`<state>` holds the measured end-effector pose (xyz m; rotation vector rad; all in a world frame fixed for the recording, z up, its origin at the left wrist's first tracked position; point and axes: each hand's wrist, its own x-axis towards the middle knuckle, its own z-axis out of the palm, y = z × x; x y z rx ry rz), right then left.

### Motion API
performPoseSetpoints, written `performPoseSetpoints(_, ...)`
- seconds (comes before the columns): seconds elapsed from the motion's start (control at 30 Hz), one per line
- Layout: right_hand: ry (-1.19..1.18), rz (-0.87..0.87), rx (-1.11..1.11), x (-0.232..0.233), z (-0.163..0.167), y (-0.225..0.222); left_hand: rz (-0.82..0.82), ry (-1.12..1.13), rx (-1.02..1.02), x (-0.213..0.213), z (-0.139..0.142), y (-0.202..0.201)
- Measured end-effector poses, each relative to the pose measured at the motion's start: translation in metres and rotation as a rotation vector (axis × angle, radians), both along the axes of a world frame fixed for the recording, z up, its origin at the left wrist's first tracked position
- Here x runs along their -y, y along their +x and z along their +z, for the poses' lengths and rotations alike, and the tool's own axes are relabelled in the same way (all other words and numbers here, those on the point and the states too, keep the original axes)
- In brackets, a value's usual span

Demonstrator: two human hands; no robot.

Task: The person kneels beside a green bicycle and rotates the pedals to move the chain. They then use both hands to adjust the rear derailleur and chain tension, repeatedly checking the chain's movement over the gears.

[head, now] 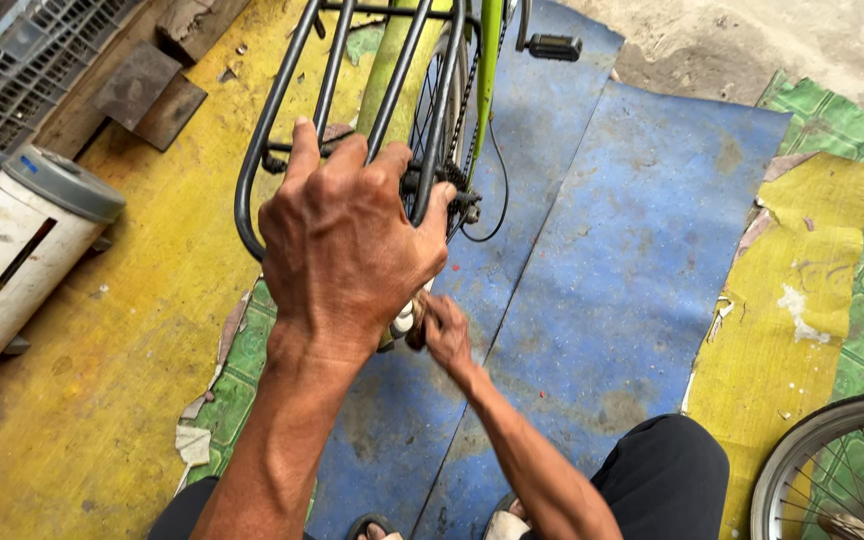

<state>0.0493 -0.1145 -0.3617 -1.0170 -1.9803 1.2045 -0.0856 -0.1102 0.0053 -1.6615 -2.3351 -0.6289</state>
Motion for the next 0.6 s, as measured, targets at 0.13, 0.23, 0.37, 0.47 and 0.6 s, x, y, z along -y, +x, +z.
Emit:
performPoseSetpoints(0.13, -0.024, -0.183, -0.005, 0.002, -0.01, -0.008, 0.014, 0.034, -0.027, -0.001, 0.0, 0.002)
performPoseSetpoints(0.23, 0.003, -0.224, 0.126, -0.024, -0.025, -0.032, 0.018, -0.019, 0.04, 0.0, -0.002, 0.002)
performPoseSetpoints(0.37, 0.182, -0.032, 0.182, -0.032, -0.03, -0.026, 0.015, 0.029, -0.002, 0.0, -0.001, 0.003)
performPoseSetpoints(0.47, 0.06, -0.072, 0.101, -0.017, -0.021, -0.012, 0.017, -0.016, 0.044, -0.001, 0.002, 0.0)
performPoseSetpoints(0.6, -0.118, -0.136, 0.212, -0.026, -0.008, -0.025, 0.016, 0.009, 0.03, -0.001, 0.003, 0.001)
